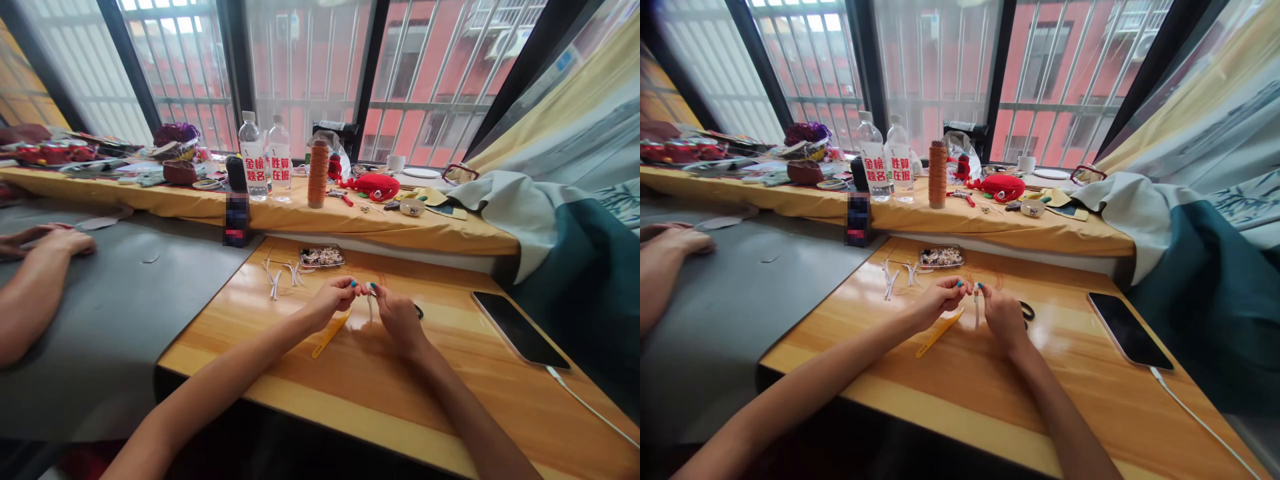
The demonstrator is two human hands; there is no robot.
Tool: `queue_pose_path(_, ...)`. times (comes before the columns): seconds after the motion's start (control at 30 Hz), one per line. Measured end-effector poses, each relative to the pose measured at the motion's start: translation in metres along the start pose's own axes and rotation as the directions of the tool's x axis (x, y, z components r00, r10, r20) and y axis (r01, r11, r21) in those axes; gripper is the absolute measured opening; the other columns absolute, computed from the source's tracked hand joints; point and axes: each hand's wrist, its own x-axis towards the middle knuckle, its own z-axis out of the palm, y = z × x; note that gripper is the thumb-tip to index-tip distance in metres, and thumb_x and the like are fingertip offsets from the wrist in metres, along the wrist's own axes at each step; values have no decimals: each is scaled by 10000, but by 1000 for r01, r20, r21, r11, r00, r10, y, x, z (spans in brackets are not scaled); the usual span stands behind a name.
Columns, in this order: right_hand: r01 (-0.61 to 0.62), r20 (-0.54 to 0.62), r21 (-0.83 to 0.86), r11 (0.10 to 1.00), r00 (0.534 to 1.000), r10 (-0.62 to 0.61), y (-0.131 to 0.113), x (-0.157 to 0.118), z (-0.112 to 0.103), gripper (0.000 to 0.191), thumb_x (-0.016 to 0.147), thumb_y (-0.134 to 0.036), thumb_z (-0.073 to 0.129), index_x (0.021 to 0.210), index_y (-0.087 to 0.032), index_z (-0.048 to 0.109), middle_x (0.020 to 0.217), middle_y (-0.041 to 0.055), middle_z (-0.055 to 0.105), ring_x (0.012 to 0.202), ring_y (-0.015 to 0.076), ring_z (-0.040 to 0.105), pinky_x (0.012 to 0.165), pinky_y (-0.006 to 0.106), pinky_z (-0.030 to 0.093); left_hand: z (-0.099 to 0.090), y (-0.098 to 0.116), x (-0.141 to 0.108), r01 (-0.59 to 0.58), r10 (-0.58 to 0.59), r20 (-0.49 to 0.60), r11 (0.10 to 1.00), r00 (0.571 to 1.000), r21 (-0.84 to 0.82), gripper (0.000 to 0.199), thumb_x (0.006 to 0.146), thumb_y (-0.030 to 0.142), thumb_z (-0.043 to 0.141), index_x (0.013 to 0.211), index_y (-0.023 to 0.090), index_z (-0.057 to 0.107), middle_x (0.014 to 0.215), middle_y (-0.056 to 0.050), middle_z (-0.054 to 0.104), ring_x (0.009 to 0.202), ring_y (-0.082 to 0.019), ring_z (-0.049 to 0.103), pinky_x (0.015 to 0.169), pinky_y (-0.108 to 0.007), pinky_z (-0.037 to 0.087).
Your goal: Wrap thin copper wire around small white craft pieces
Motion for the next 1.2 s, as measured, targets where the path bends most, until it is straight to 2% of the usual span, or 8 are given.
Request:
queue_pose_path(0.17,-10,28,-259,966,999,18,12,0,3,405,850,-299,251,789,-135,616,564,110,600,483,154,522,444,237,224,-1,2,1,18,-15,-60,999,998,42,114,618,195,562,607,102,496,601,18,454,376,6,193,381,-184,86)
queue_pose_path(0.3,-75,46,-357,931,994,97,41,3,-13,334,824,-244,308,903,-96,597,524,105,569,420,158,480,421,247,214,-14,20,5,-191,190,-191,981,963,11,107,609,178,564,583,122,477,589,17,474,407,-10,300,380,-165,150)
queue_pose_path(0.4,-255,-154,-184,949,961,229,44,6,-21,412,844,-285,229,722,-110,581,485,73,514,433,151,467,435,250,261,-22,26,9,-188,200,-170,978,965,85,116,640,215,563,624,116,504,576,19,476,362,1,234,360,-170,94)
queue_pose_path(0.47,-133,-30,146,980,990,138,29,6,-19,413,849,-332,210,674,-155,540,486,26,493,428,117,457,457,233,308,-24,21,12,-123,134,-110,987,985,100,148,657,254,559,648,113,514,569,15,476,350,0,215,359,-173,74)
queue_pose_path(0.57,-131,275,544,829,961,-29,0,2,-8,353,814,-440,278,772,-180,512,582,-8,517,392,77,440,411,206,331,-23,11,13,-102,108,-63,991,992,87,176,675,289,550,665,117,516,545,19,449,366,-13,238,368,-173,92)
queue_pose_path(0.67,-265,424,698,665,902,-86,-15,-4,1,347,781,-484,325,917,-194,457,711,-7,533,357,55,432,338,193,316,-22,4,12,-91,95,-47,993,994,81,189,680,302,550,670,115,524,475,45,363,377,-21,225,384,-175,99)
queue_pose_path(0.9,-336,406,802,493,913,-37,-13,-6,3,362,770,-483,376,624,-168,475,504,-40,443,355,47,379,351,185,280,-19,0,8,-25,26,-5,999,1000,42,192,677,298,541,706,109,546,452,59,280,403,-33,205,402,-180,109)
queue_pose_path(1.2,-408,460,871,-273,873,162,-17,0,-17,234,666,-348,586,581,-164,470,540,-63,350,394,18,273,349,156,237,-17,0,8,64,-64,-1,997,998,-45,159,658,267,528,688,110,530,489,50,303,434,-33,261,419,-159,169)
